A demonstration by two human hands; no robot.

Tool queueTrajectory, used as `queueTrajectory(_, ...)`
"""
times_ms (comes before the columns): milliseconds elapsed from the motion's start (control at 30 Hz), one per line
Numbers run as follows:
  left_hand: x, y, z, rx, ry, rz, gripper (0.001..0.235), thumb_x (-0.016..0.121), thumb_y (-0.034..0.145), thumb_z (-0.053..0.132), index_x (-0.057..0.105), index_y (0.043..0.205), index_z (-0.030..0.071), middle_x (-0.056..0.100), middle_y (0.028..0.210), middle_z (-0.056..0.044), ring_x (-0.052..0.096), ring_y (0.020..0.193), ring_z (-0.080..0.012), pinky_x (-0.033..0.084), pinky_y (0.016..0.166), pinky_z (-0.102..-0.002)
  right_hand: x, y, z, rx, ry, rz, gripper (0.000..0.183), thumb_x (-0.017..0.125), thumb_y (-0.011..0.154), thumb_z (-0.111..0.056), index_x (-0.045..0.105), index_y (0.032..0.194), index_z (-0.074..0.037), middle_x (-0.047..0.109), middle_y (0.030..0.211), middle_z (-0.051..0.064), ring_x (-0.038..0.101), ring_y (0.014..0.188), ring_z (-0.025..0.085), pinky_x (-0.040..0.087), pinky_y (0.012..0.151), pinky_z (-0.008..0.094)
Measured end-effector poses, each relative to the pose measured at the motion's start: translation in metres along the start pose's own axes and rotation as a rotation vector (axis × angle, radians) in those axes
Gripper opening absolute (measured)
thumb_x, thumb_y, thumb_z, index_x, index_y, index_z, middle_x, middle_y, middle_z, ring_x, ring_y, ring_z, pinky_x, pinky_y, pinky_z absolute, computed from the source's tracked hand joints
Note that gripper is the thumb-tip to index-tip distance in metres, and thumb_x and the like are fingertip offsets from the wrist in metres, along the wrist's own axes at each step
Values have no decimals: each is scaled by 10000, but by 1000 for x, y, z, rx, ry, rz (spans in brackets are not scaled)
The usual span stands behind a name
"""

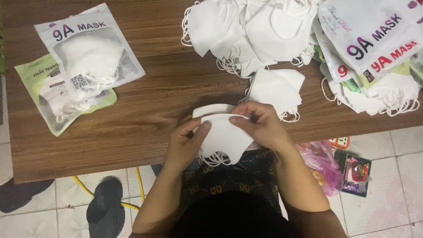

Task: Folding and stacking face masks on a table in preparation for packaging.

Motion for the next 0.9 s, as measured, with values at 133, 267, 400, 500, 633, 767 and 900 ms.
queueTrajectory(133,-1,-2,-2,-76,8,44,184,710,974,151,776,1078,14,766,961,-166,690,954,-218,565,882,-421,4,1,-13,28,-84,43,189,795,821,18,754,998,-35,750,800,105,673,795,162,572,785,358)
queueTrajectory(267,-12,1,-23,-23,5,96,145,712,970,105,778,1053,6,769,967,-174,672,989,-227,554,897,-418,-26,3,3,-18,-434,282,197,848,847,-84,769,1025,-112,742,810,75,699,792,184,562,741,327)
queueTrajectory(400,-11,1,-7,10,8,144,132,725,956,88,778,1044,5,779,964,-167,678,984,-216,561,886,-402,-69,1,18,-106,-836,443,256,858,916,-148,749,1140,-89,726,942,149,710,828,340,576,755,427)
queueTrajectory(500,-10,1,0,14,9,150,133,720,958,86,776,1043,-1,780,987,-173,670,981,-219,563,891,-409,-86,5,32,-78,-1037,382,499,860,881,-229,685,1316,-57,719,1125,179,682,1030,394,412,1047,524)
queueTrajectory(633,-14,1,-16,-11,18,146,139,716,964,105,780,1044,10,784,996,-173,680,986,-224,564,903,-426,-98,11,53,141,-1187,353,633,859,810,-306,665,1377,-101,736,1104,179,665,1061,396,489,912,486)
queueTrajectory(767,-11,1,-8,-1,23,146,139,720,960,112,784,1040,18,790,991,-166,694,990,-225,571,903,-419,-95,12,51,118,-1271,351,630,870,795,-346,684,1350,-112,739,1082,164,668,1036,387,478,901,473)
queueTrajectory(900,-13,0,-20,17,33,157,121,727,957,98,779,1035,22,787,997,-168,682,988,-218,565,905,-430,-94,13,45,160,-1238,346,616,869,791,-325,683,1338,-111,729,1087,145,640,1060,380,428,933,481)
Point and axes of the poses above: each hand's wrist, its own y-axis towards the middle knuckle, its own x-axis out of the palm, z = x × y, the point moved 1 cm from there along y, towards the middle knuckle
